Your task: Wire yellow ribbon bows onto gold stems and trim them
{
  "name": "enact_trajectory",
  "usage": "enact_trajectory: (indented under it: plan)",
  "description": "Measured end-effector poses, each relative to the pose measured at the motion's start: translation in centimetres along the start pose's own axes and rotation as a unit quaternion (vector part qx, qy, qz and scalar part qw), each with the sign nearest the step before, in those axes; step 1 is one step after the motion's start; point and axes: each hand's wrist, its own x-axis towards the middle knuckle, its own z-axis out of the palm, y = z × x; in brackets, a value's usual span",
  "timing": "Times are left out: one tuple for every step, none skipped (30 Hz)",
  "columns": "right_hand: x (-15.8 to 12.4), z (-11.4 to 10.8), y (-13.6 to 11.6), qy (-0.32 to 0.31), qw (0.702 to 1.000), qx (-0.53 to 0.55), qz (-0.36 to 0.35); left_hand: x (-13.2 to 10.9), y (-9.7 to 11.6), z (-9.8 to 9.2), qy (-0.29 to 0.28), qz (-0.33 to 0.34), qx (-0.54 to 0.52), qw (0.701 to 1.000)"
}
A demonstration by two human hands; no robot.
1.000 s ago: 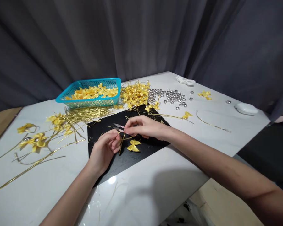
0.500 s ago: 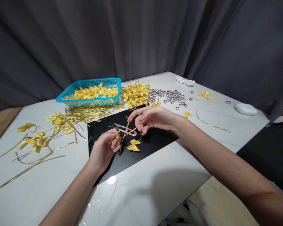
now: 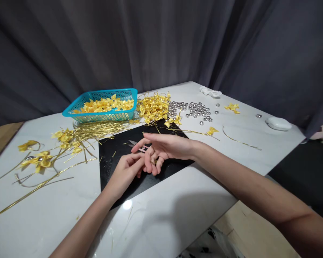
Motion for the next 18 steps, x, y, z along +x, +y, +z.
enact_trajectory:
  plan:
    - [0.0,0.3,0.1,0.015,0.999,-0.029,-0.005,0.0,0.0,-0.1,-0.008,0.003,0.007,1.000]
    - [0.1,0.7,0.1,0.033,0.998,-0.061,-0.011,0.0,0.0,-0.1,-0.015,0.006,0.011,1.000]
    - [0.1,1.0,0.1,0.054,0.994,-0.094,-0.019,0.0,0.0,-0.2,-0.021,0.008,0.015,1.000]
    - [0.0,1.4,0.2,0.076,0.989,-0.126,-0.029,0.0,-0.1,-0.3,-0.025,0.011,0.018,0.999]
    - [0.0,1.8,0.2,0.096,0.982,-0.157,-0.039,0.0,-0.1,-0.3,-0.029,0.014,0.020,0.999]
    - [0.0,2.2,0.3,0.111,0.975,-0.186,-0.047,0.0,-0.1,-0.4,-0.032,0.015,0.021,0.999]
    - [-0.1,2.5,0.3,0.120,0.969,-0.208,-0.056,0.0,-0.2,-0.5,-0.035,0.016,0.021,0.999]
    - [-0.1,2.7,0.4,0.124,0.965,-0.222,-0.067,0.0,-0.2,-0.5,-0.037,0.017,0.022,0.999]
    - [-0.1,2.7,0.5,0.123,0.963,-0.227,-0.079,0.0,-0.2,-0.5,-0.041,0.016,0.022,0.999]
    - [0.0,2.7,0.6,0.118,0.964,-0.221,-0.092,0.0,-0.2,-0.6,-0.043,0.014,0.018,0.999]
    - [0.0,2.6,0.7,0.109,0.967,-0.202,-0.107,-0.1,-0.2,-0.6,-0.043,0.011,0.007,0.999]
    - [0.1,2.4,0.9,0.098,0.972,-0.176,-0.121,-0.1,-0.1,-0.6,-0.041,0.005,-0.011,0.999]
    - [0.2,2.2,1.0,0.085,0.976,-0.146,-0.134,-0.1,-0.1,-0.6,-0.035,-0.001,-0.034,0.999]
    - [0.3,2.0,1.1,0.074,0.980,-0.116,-0.144,-0.1,-0.1,-0.6,-0.028,-0.008,-0.057,0.998]
    - [0.4,1.8,1.2,0.067,0.982,-0.093,-0.151,-0.1,0.0,-0.6,-0.021,-0.013,-0.077,0.997]
    - [0.5,1.7,1.3,0.066,0.982,-0.079,-0.157,-0.2,0.0,-0.5,-0.014,-0.016,-0.089,0.996]
    - [0.5,1.6,1.3,0.071,0.981,-0.077,-0.160,-0.2,0.1,-0.5,-0.010,-0.018,-0.096,0.995]
    - [0.5,1.5,1.3,0.081,0.980,-0.086,-0.161,-0.2,0.1,-0.4,-0.005,-0.019,-0.099,0.995]
